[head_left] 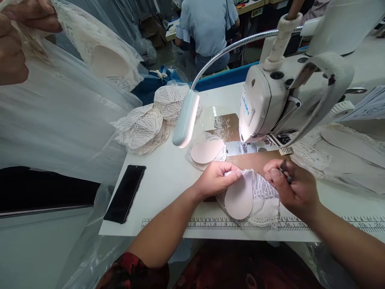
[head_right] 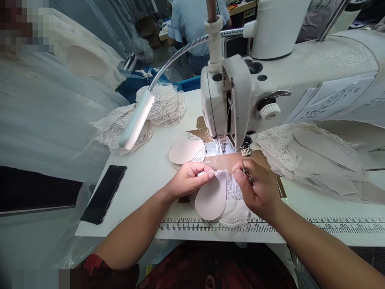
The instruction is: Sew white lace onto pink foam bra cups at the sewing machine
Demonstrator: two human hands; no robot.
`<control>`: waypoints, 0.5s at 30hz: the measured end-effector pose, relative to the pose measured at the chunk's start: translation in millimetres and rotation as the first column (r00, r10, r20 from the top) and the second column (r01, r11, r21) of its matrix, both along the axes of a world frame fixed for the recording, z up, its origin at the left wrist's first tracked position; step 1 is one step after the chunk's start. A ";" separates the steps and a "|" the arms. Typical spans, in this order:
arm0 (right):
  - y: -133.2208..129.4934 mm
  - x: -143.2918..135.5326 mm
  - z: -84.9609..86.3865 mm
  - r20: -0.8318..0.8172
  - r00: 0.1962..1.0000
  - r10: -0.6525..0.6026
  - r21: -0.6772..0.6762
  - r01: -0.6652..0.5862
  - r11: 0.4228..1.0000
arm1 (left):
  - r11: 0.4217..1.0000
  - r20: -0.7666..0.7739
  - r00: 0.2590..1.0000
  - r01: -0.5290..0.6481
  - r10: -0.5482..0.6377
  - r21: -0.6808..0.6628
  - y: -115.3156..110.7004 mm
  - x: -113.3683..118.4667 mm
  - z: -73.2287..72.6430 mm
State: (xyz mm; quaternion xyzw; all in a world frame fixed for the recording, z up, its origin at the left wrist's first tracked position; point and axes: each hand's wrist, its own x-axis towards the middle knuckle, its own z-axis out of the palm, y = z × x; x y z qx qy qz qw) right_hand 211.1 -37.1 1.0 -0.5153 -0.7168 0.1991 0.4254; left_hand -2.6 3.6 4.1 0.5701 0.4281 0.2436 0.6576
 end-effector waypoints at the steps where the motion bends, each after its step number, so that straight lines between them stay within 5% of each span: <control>1: -1.3 1.0 -0.3 -0.023 1.000 0.016 0.031 -0.015 0.999 | 1.000 -0.004 1.000 0.022 -0.022 0.005 1.0 -1.5 -0.2; 4: -0.2 -2.0 -3.4 0.113 0.950 0.292 0.107 -0.304 0.947 | 0.990 0.022 0.990 0.141 -0.142 0.023 4.9 -6.1 -0.1; 7: 4.4 -10.8 -8.9 0.392 0.767 0.508 0.014 -0.557 0.831 | 0.979 0.076 0.976 0.204 -0.202 -0.019 8.9 -10.3 2.6; 10: 5.8 -17.0 -13.3 0.515 0.707 0.485 -0.044 -0.544 0.838 | 0.966 0.170 0.970 0.203 -0.176 -0.158 12.7 -15.5 8.2; 15: 2.5 -17.3 -15.8 0.493 0.725 0.481 -0.049 -0.529 0.847 | 0.926 0.294 0.948 0.213 -0.119 -0.312 20.0 -25.9 14.2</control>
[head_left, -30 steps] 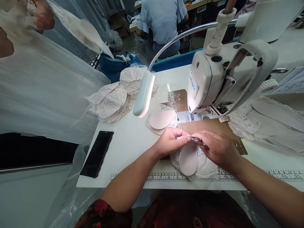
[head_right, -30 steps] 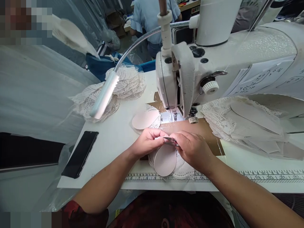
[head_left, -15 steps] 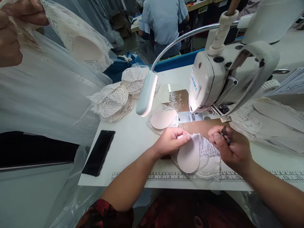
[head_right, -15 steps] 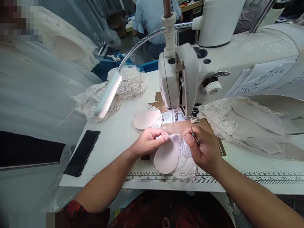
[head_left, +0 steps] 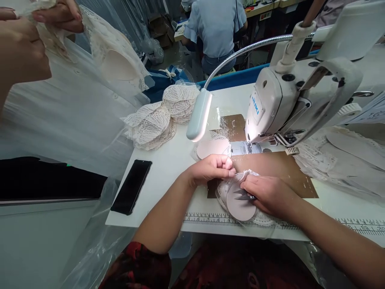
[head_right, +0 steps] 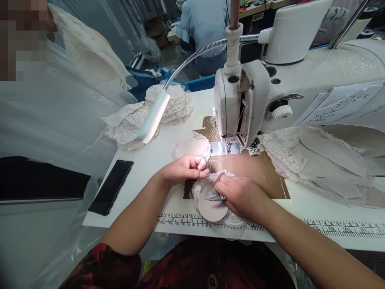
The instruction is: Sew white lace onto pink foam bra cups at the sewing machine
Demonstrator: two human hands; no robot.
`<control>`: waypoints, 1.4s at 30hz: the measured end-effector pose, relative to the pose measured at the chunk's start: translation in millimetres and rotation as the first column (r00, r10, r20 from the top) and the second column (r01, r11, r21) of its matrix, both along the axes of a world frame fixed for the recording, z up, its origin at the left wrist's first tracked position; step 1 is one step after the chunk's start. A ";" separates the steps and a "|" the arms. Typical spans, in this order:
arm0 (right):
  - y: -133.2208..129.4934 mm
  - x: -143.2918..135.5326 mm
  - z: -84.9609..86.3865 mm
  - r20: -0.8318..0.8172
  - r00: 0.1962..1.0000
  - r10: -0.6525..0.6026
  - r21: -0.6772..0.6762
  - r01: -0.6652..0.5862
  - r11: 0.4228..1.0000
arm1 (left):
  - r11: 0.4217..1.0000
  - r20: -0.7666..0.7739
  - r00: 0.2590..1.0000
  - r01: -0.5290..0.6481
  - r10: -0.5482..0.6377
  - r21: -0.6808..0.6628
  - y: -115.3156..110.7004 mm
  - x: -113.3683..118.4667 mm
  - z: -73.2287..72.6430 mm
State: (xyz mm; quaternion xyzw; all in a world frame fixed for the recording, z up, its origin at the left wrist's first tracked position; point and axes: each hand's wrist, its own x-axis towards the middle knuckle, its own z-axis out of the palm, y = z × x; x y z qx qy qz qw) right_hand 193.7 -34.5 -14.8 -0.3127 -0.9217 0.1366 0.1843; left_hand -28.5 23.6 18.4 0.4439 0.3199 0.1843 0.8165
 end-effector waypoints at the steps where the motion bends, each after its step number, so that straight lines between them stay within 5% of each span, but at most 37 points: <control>1: -0.6 0.1 -0.2 -0.002 1.000 -0.004 -0.001 0.004 1.000 | 0.999 0.001 1.000 -0.022 0.023 -0.023 1.3 -1.5 -0.2; 4: -1.8 -0.8 0.8 0.031 0.999 -0.044 -0.015 0.045 0.999 | 0.995 -0.008 0.996 -0.087 0.087 -0.043 3.9 -4.1 -2.7; 10: -3.3 1.5 9.6 0.088 0.987 -0.133 -0.128 0.144 0.981 | 0.966 -0.127 0.974 -0.160 0.188 0.205 1.5 -2.5 -3.8; 16: -1.1 17.4 26.3 0.028 0.972 -0.231 -0.187 0.232 0.954 | 0.932 -0.098 0.950 -0.266 0.297 0.244 -3.5 0.4 -0.9; 23: 2.8 11.5 51.0 0.062 0.915 -0.399 -0.128 0.404 0.906 | 0.859 -0.322 0.916 -0.045 0.239 0.511 -8.9 -4.6 0.7; 33: 7.4 -19.3 55.1 0.116 0.896 -0.429 -0.219 0.445 0.868 | 0.827 -0.127 0.940 -0.209 0.318 0.522 -8.1 3.8 -8.5; 42: 13.0 -18.4 46.0 0.112 0.864 -0.491 -0.206 0.504 0.839 | 0.839 -0.099 0.910 -0.323 0.402 0.439 -7.4 3.8 -8.8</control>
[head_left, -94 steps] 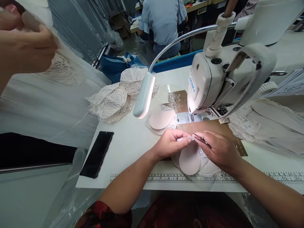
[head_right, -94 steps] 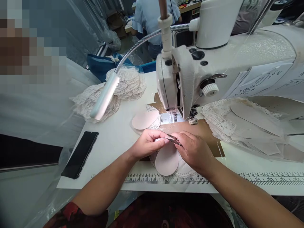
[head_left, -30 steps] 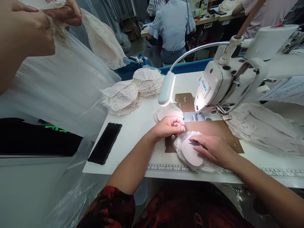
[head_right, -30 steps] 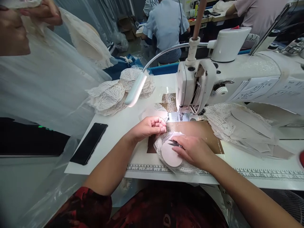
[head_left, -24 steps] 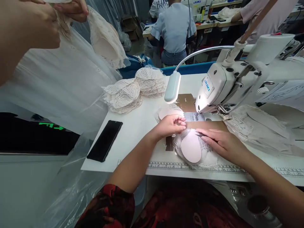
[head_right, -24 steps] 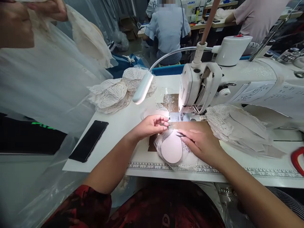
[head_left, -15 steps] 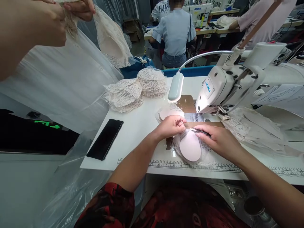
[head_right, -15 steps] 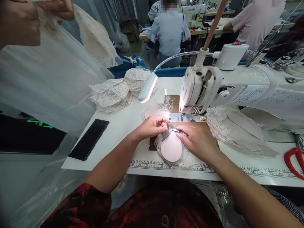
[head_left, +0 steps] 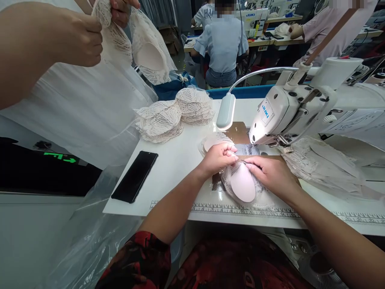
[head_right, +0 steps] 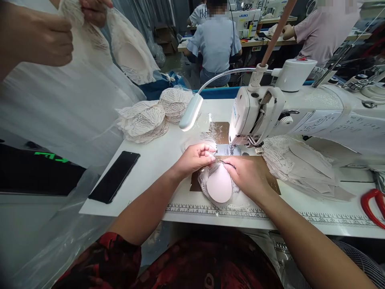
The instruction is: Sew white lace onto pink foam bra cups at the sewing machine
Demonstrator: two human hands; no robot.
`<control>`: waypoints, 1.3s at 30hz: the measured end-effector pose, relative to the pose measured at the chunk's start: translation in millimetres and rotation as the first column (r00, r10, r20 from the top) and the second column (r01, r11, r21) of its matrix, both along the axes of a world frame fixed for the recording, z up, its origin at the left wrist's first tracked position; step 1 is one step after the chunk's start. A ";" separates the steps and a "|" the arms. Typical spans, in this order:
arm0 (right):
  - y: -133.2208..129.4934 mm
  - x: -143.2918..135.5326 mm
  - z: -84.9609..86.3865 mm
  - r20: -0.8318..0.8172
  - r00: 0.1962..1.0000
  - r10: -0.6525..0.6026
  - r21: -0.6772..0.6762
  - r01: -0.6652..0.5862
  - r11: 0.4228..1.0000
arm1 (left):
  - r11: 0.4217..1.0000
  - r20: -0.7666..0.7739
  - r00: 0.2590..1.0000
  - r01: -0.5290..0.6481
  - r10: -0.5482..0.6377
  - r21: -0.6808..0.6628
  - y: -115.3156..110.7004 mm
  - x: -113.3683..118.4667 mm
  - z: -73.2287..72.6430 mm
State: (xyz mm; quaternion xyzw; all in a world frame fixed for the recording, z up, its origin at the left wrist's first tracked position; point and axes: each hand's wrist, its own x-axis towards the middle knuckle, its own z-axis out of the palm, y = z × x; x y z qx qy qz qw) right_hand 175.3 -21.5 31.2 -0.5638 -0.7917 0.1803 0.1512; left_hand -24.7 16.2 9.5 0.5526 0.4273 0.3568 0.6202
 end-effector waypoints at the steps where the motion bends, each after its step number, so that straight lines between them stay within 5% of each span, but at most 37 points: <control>1: 0.2 1.7 -1.3 0.004 1.000 -0.020 0.011 0.020 1.000 | 1.000 -0.003 1.000 -0.014 0.014 -0.014 0.2 -0.1 0.1; 12: -7.0 -16.5 16.0 -0.151 0.984 0.096 -0.028 -0.102 0.994 | 0.990 0.098 0.987 -0.134 0.129 0.051 1.0 -0.1 2.2; 20: 3.7 -14.2 -3.2 -0.059 0.998 0.013 0.037 -0.011 0.999 | 0.984 0.188 0.972 -0.158 0.140 0.086 -2.7 -5.4 19.5; 22: 8.2 5.6 -10.5 0.111 0.990 -0.087 0.059 0.081 0.995 | 0.970 0.104 0.982 -0.173 0.156 0.173 -9.3 -16.1 31.6; 25: 12.2 38.6 -21.2 0.364 0.918 -0.155 0.184 0.093 0.979 | 0.956 -0.231 0.963 -0.067 0.136 0.285 -26.5 -37.1 44.1; 27: 11.8 51.7 -25.2 0.392 0.913 -0.116 0.293 -0.004 0.956 | 0.978 -0.469 0.882 0.055 0.047 0.202 -39.1 -46.5 42.8; 29: 9.7 52.4 -25.0 0.298 0.955 -0.010 0.321 -0.090 0.943 | 0.991 -0.545 0.834 0.123 -0.079 0.044 -48.4 -47.2 33.3; 34: 8.7 26.8 -15.5 -0.026 0.966 0.258 0.119 -0.253 0.960 | 0.980 -0.353 0.916 0.159 -0.192 -0.118 -46.3 -25.2 4.9; 39: 6.0 28.9 -13.7 -0.173 0.979 0.105 -0.153 -0.132 0.979 | 0.992 -0.347 0.931 0.124 -0.113 0.009 -14.4 -11.5 0.8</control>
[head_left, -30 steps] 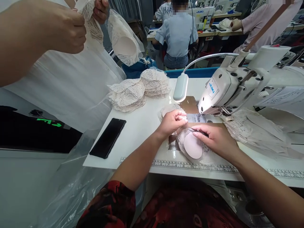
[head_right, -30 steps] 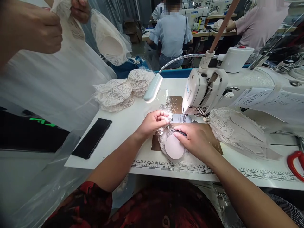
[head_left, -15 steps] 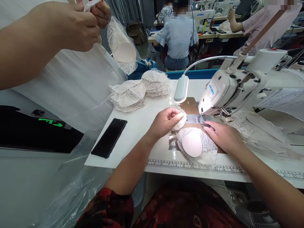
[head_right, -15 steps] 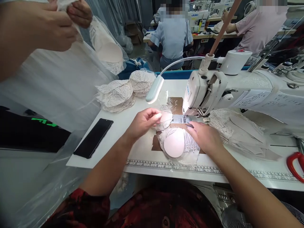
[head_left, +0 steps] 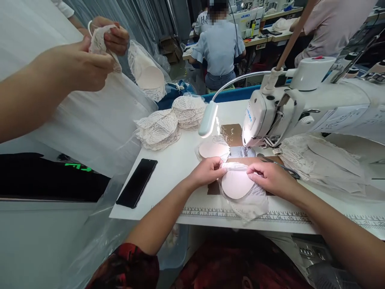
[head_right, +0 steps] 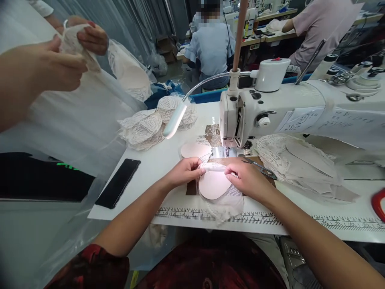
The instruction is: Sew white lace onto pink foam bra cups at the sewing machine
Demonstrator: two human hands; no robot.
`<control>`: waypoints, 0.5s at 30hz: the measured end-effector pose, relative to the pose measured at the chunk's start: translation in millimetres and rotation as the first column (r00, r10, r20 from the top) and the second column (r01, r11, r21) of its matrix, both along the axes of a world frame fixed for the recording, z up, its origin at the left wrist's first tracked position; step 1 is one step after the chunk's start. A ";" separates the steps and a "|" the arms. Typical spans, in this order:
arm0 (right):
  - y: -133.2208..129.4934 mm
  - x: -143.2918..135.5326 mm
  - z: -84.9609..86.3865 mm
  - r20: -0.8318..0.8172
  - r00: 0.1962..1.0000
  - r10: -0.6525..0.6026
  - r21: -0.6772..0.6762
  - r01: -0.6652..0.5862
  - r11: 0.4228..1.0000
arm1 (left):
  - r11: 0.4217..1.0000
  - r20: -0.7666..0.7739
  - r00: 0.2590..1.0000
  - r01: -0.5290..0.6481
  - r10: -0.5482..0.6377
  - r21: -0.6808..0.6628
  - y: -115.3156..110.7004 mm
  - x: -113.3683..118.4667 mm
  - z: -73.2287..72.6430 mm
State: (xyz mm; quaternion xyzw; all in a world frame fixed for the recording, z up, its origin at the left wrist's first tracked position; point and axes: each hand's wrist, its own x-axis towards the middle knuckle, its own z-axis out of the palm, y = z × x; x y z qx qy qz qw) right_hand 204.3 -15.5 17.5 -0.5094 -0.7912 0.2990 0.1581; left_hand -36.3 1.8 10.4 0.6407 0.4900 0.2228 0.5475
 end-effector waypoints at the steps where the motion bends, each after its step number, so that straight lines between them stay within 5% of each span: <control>1: -2.8 3.0 -0.4 -0.003 1.000 -0.026 -0.057 0.026 0.998 | 0.999 0.007 1.000 -0.014 0.013 0.039 8.1 2.5 -0.7; 8: -18.8 17.4 1.9 -0.016 0.996 0.085 -0.225 -0.087 0.970 | 0.992 0.030 0.997 0.066 -0.069 0.106 52.5 30.9 -11.2; 11: -11.4 27.2 8.6 0.039 0.985 0.170 -0.162 -0.162 0.973 | 0.985 0.008 0.991 0.130 -0.132 0.115 61.8 37.9 -10.1; 15: 8.4 31.8 10.4 0.102 0.994 0.049 0.083 -0.058 0.995 | 0.962 -0.044 0.974 0.229 -0.224 0.150 71.5 43.0 -4.1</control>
